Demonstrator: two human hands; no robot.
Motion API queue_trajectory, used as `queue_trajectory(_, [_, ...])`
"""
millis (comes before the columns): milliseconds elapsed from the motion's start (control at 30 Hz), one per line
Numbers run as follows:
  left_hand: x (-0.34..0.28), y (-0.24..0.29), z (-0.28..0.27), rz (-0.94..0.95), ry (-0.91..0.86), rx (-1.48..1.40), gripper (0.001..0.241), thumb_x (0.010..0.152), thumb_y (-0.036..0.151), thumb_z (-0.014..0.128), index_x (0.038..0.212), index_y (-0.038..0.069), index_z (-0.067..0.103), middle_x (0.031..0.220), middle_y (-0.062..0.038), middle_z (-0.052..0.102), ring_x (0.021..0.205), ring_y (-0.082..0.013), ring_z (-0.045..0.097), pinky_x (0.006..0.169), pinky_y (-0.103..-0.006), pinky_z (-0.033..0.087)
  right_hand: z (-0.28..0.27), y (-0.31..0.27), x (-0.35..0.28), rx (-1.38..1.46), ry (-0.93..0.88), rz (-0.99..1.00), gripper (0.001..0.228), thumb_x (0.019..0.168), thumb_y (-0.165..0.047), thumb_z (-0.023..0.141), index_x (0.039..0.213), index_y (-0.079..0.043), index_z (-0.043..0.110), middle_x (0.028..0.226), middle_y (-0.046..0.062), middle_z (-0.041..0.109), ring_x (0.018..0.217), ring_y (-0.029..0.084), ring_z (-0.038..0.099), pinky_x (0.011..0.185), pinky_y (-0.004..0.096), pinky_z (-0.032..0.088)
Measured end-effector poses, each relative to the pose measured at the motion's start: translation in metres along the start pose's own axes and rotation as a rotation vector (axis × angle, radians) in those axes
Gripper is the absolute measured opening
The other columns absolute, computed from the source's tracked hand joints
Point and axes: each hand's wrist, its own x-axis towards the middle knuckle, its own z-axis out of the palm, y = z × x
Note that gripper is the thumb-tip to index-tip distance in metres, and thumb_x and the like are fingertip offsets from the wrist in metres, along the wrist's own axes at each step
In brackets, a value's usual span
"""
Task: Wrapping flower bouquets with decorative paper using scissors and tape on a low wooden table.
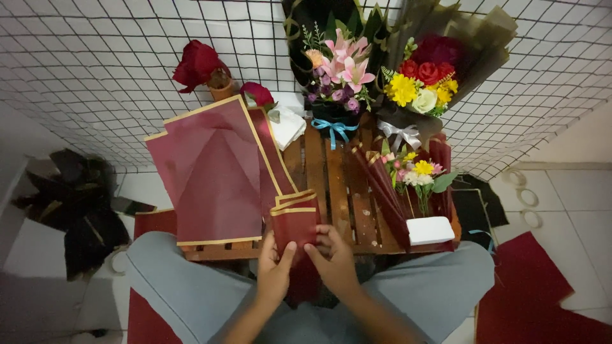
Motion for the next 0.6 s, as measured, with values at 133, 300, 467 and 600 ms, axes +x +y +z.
queue_trajectory(133, [0.000, 0.024, 0.007, 0.058, -0.035, 0.021, 0.038, 0.097, 0.004, 0.057, 0.135, -0.001, 0.056, 0.115, -0.017, 0.074, 0.092, -0.0192, 0.070, 0.079, -0.0274, 0.056, -0.001, 0.014, 0.007, 0.090, 0.004, -0.058, 0.039, 0.089, 0.002, 0.066, 0.126, -0.002, 0.057, 0.108, 0.014, 0.075, 0.092, 0.019, 0.071, 0.086, 0.030, 0.057])
queue_trajectory(300, [0.027, 0.046, 0.015, 0.080, -0.044, 0.240, 0.034, 0.096, 0.012, 0.059, 0.128, 0.003, 0.062, 0.105, -0.011, 0.076, 0.085, -0.0165, 0.071, 0.078, -0.0276, 0.057, -0.011, 0.007, 0.039, -0.100, 0.062, -0.099, 0.042, 0.084, 0.000, 0.075, 0.123, -0.006, 0.062, 0.093, 0.007, 0.073, 0.082, 0.016, 0.070, 0.080, 0.028, 0.058])
queue_trajectory(467, [0.071, 0.052, 0.025, 0.172, -0.071, 0.134, 0.031, 0.098, 0.009, 0.058, 0.128, 0.000, 0.061, 0.108, -0.012, 0.074, 0.091, -0.0176, 0.068, 0.084, -0.0287, 0.054, -0.028, -0.038, 0.076, -0.238, 0.083, -0.157, 0.034, 0.086, -0.012, 0.077, 0.118, -0.006, 0.065, 0.080, 0.001, 0.065, 0.068, 0.011, 0.061, 0.066, 0.025, 0.052])
queue_trajectory(600, [0.113, 0.041, 0.033, 0.082, 0.152, 0.142, 0.044, 0.095, 0.011, 0.069, 0.138, 0.004, 0.064, 0.124, -0.017, 0.074, 0.119, -0.0258, 0.067, 0.103, -0.0472, 0.051, -0.053, -0.052, 0.125, -0.400, 0.269, -0.083, 0.032, 0.091, -0.016, 0.064, 0.122, -0.009, 0.066, 0.095, 0.010, 0.072, 0.080, 0.020, 0.071, 0.068, 0.015, 0.051])
